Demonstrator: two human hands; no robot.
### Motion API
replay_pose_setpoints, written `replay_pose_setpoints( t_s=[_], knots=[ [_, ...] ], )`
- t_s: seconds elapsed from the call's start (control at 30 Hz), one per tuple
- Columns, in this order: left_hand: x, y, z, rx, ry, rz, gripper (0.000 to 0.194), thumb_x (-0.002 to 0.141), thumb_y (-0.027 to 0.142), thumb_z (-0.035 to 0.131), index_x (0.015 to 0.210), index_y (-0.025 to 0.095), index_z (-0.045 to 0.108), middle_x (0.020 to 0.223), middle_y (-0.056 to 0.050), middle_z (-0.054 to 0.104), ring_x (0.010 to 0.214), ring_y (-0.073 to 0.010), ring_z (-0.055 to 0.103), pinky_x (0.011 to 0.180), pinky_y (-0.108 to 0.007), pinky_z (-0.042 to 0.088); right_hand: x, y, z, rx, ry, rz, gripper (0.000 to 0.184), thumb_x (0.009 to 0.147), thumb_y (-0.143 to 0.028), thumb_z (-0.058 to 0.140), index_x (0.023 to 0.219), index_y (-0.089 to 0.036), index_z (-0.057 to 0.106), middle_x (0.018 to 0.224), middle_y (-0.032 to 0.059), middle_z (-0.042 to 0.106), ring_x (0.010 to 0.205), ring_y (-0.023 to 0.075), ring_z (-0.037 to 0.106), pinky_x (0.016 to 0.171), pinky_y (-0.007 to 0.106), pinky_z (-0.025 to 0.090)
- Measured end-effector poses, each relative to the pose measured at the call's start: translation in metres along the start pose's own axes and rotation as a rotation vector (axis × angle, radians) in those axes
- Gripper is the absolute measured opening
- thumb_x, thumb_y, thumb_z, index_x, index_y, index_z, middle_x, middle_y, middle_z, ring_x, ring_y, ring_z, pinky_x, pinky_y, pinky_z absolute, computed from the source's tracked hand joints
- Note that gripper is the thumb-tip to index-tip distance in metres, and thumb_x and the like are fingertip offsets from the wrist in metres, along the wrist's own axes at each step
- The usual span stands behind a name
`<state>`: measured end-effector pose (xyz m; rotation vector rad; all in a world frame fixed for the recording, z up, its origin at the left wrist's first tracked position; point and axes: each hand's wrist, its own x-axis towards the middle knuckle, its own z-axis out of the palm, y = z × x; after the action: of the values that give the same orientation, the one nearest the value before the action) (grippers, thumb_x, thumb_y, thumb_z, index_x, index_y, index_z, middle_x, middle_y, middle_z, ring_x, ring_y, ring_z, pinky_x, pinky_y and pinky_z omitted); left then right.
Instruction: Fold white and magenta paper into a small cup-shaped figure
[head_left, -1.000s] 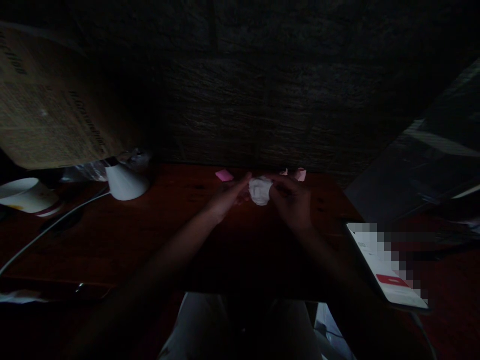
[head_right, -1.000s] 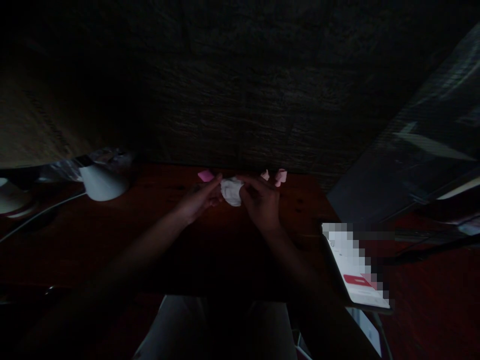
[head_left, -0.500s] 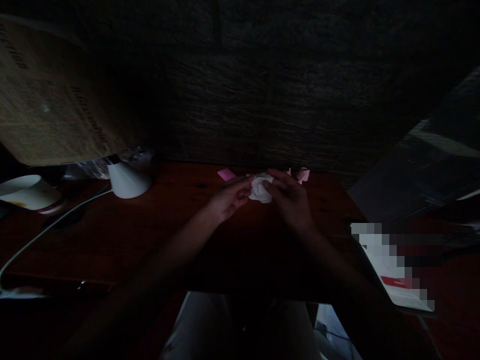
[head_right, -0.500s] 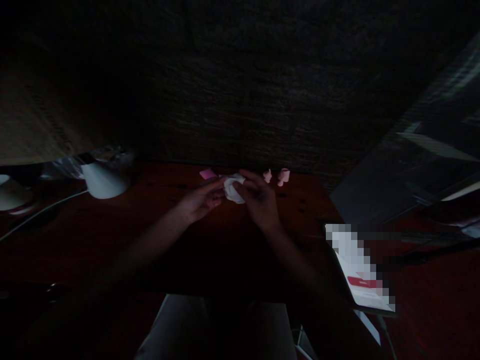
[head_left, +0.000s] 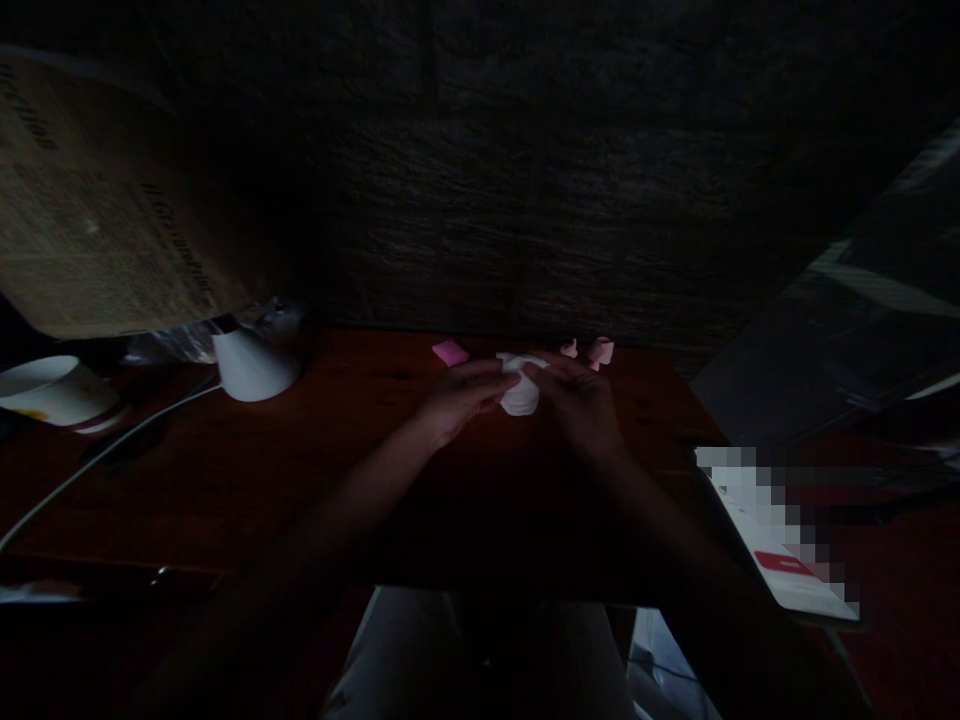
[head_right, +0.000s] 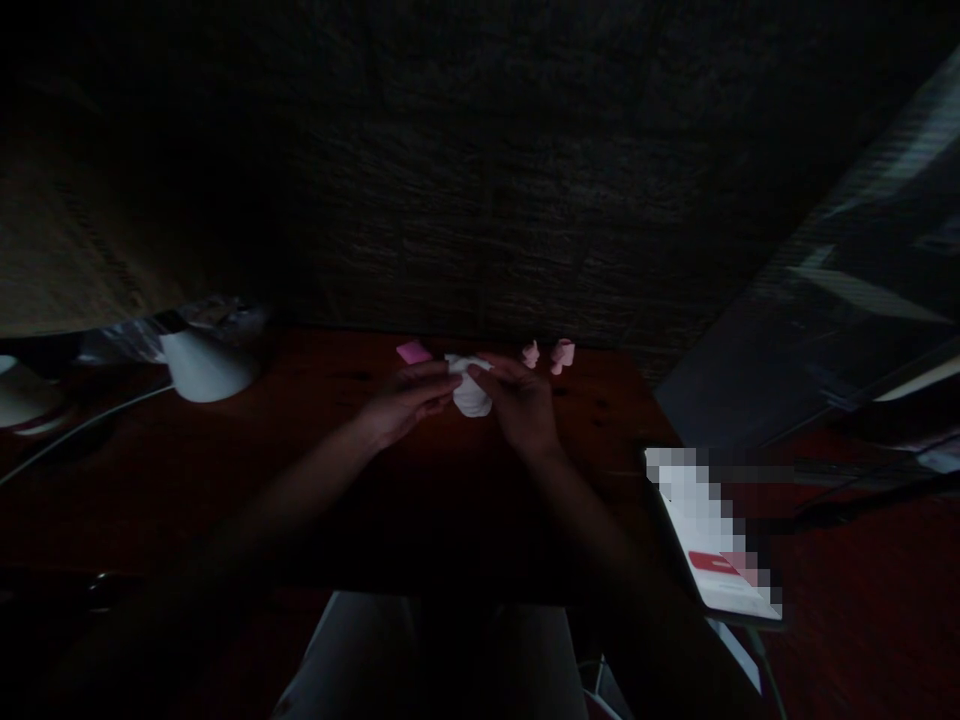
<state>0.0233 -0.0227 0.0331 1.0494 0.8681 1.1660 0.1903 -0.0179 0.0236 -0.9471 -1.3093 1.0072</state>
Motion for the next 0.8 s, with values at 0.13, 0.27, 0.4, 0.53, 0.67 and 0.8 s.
replay_pose_setpoints(
  t_s=[0.13, 0.27, 0.4, 0.53, 0.67, 0.8],
  knots=[
    [-0.002, 0.001, -0.001, 0.221, -0.01, 0.128, 0.024, 0.064, 0.036, 0.087, 0.074, 0.017, 0.077, 0.06, 0.002, 0.061, 0.058, -0.0096, 0.05, 0.057, -0.024, 0.037, 0.0, -0.001, -0.001, -0.032, 0.002, -0.014, 0.034, 0.075, -0.043, 0.08, 0.103, -0.024, 0.076, 0.095, 0.0034, 0.08, 0.087, 0.0218, 0.074, 0.079, 0.039, 0.06],
    [-0.001, 0.0, -0.003, 0.231, 0.04, 0.168, 0.027, 0.062, 0.04, 0.088, 0.07, 0.017, 0.076, 0.063, 0.001, 0.064, 0.059, -0.0101, 0.052, 0.06, -0.025, 0.04, 0.0, -0.003, -0.001, -0.015, -0.038, 0.014, 0.039, 0.071, -0.042, 0.083, 0.105, -0.024, 0.076, 0.094, 0.0036, 0.08, 0.087, 0.0221, 0.074, 0.079, 0.038, 0.061],
    [0.003, -0.006, -0.005, 0.13, 0.082, 0.125, 0.03, 0.06, 0.041, 0.09, 0.069, 0.017, 0.074, 0.069, 0.001, 0.068, 0.063, -0.0093, 0.056, 0.062, -0.024, 0.043, 0.002, -0.003, -0.002, 0.004, -0.073, 0.018, 0.038, 0.069, -0.04, 0.084, 0.102, -0.023, 0.075, 0.094, 0.0038, 0.08, 0.087, 0.0224, 0.075, 0.08, 0.038, 0.061],
    [0.007, -0.008, -0.007, 0.043, 0.103, 0.047, 0.032, 0.059, 0.04, 0.091, 0.076, 0.017, 0.076, 0.073, 0.0, 0.07, 0.067, -0.0102, 0.06, 0.065, -0.024, 0.046, 0.002, -0.001, -0.002, 0.009, -0.072, 0.001, 0.036, 0.071, -0.04, 0.083, 0.102, -0.023, 0.075, 0.09, 0.0032, 0.08, 0.082, 0.0207, 0.074, 0.078, 0.037, 0.061],
    [0.01, -0.008, -0.01, 0.023, 0.101, 0.074, 0.03, 0.061, 0.036, 0.09, 0.079, 0.017, 0.077, 0.077, -0.002, 0.072, 0.072, -0.0115, 0.062, 0.07, -0.026, 0.048, 0.002, 0.0, -0.002, -0.021, -0.081, -0.011, 0.035, 0.07, -0.044, 0.083, 0.099, -0.023, 0.077, 0.087, 0.0025, 0.08, 0.081, 0.0201, 0.074, 0.078, 0.037, 0.06],
    [0.009, -0.008, -0.01, 0.083, 0.124, 0.175, 0.026, 0.065, 0.037, 0.088, 0.078, 0.018, 0.078, 0.076, -0.001, 0.072, 0.071, -0.0115, 0.062, 0.072, -0.027, 0.048, 0.002, -0.001, -0.002, -0.013, -0.062, -0.01, 0.034, 0.072, -0.046, 0.082, 0.097, -0.024, 0.078, 0.089, 0.0027, 0.08, 0.082, 0.02, 0.074, 0.078, 0.037, 0.061]
  ],
)
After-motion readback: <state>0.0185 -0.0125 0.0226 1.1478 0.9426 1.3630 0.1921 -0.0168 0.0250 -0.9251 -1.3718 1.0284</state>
